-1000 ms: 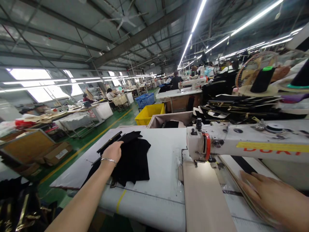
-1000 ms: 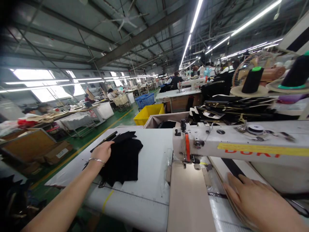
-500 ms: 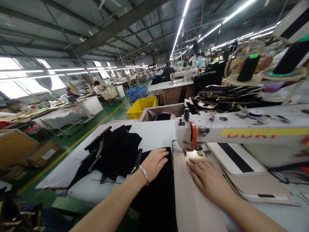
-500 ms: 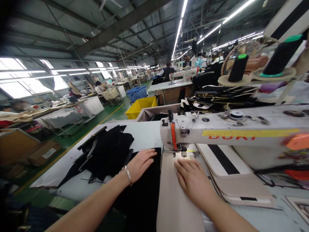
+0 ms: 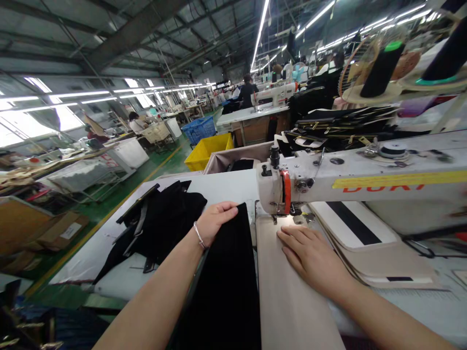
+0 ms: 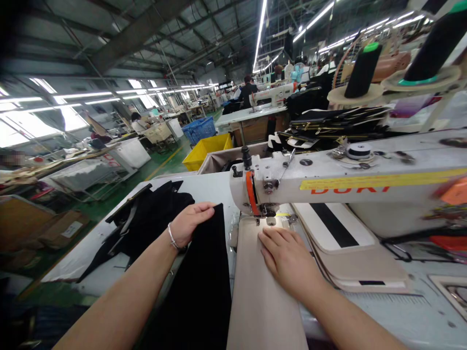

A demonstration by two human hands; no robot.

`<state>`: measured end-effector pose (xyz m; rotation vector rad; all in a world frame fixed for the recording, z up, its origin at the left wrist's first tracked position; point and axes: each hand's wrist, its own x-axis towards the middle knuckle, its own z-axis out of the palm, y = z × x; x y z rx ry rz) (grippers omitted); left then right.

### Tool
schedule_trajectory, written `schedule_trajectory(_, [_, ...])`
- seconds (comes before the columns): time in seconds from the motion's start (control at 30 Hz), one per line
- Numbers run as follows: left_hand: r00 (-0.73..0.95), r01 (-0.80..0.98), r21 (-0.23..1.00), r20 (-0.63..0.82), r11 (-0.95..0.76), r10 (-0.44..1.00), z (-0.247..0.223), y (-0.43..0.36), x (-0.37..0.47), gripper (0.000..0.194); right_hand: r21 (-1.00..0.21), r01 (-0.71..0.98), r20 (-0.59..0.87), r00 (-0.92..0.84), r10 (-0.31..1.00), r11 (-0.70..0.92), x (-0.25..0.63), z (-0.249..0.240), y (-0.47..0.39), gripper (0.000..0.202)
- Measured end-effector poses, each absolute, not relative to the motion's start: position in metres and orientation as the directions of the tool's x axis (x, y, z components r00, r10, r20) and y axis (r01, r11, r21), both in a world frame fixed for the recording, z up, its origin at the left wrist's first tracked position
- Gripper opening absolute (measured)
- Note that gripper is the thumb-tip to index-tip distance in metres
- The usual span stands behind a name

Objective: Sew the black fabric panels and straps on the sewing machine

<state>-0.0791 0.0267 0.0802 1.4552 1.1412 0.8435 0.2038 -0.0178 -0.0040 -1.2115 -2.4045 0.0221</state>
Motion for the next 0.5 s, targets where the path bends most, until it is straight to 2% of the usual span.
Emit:
schedule_trajectory(0.07, [0.280, 0.097, 0.994, -0.070, 0.044, 0.958, 0.085, 0.031, -0.072, 0.045, -0.210, 0.761, 0.385, -0.513, 0.768, 0.614, 0.204, -0.005, -0.017, 0.039])
schedule_trajectory(0.1, [0.293, 0.114, 0.993, -0.070, 0.038, 0.954, 0.082, 0.033, -0.065, 0.042, -0.209, 0.761, 0.387, -0.512, 0.767, 0.614, 0.204, -0.006, -0.017, 0.039])
schedule_trajectory(0.17, [0.351, 0.281, 0.959, -0.067, -0.036, 0.934, 0.070, 0.036, -0.046, 0.030, -0.206, 0.760, 0.390, -0.513, 0.764, 0.616, 0.203, -0.006, -0.017, 0.039])
schedule_trajectory(0.23, [0.380, 0.491, 0.856, -0.045, -0.161, 0.924, 0.053, 0.036, -0.026, 0.018, -0.205, 0.760, 0.390, -0.515, 0.764, 0.617, 0.203, -0.005, -0.018, 0.038])
schedule_trajectory(0.3, [0.347, 0.620, 0.754, -0.014, -0.218, 0.938, 0.037, 0.035, -0.009, 0.016, -0.207, 0.761, 0.385, -0.514, 0.766, 0.615, 0.203, -0.004, -0.019, 0.037])
schedule_trajectory(0.37, [0.288, 0.653, 0.733, -0.010, -0.189, 0.958, 0.027, 0.037, 0.001, 0.013, -0.211, 0.764, 0.379, -0.511, 0.771, 0.610, 0.204, -0.004, -0.019, 0.038])
schedule_trajectory(0.5, [0.268, 0.612, 0.781, -0.053, -0.127, 0.962, 0.025, 0.049, 0.002, 0.005, -0.218, 0.767, 0.368, -0.509, 0.778, 0.604, 0.204, -0.001, -0.020, 0.036])
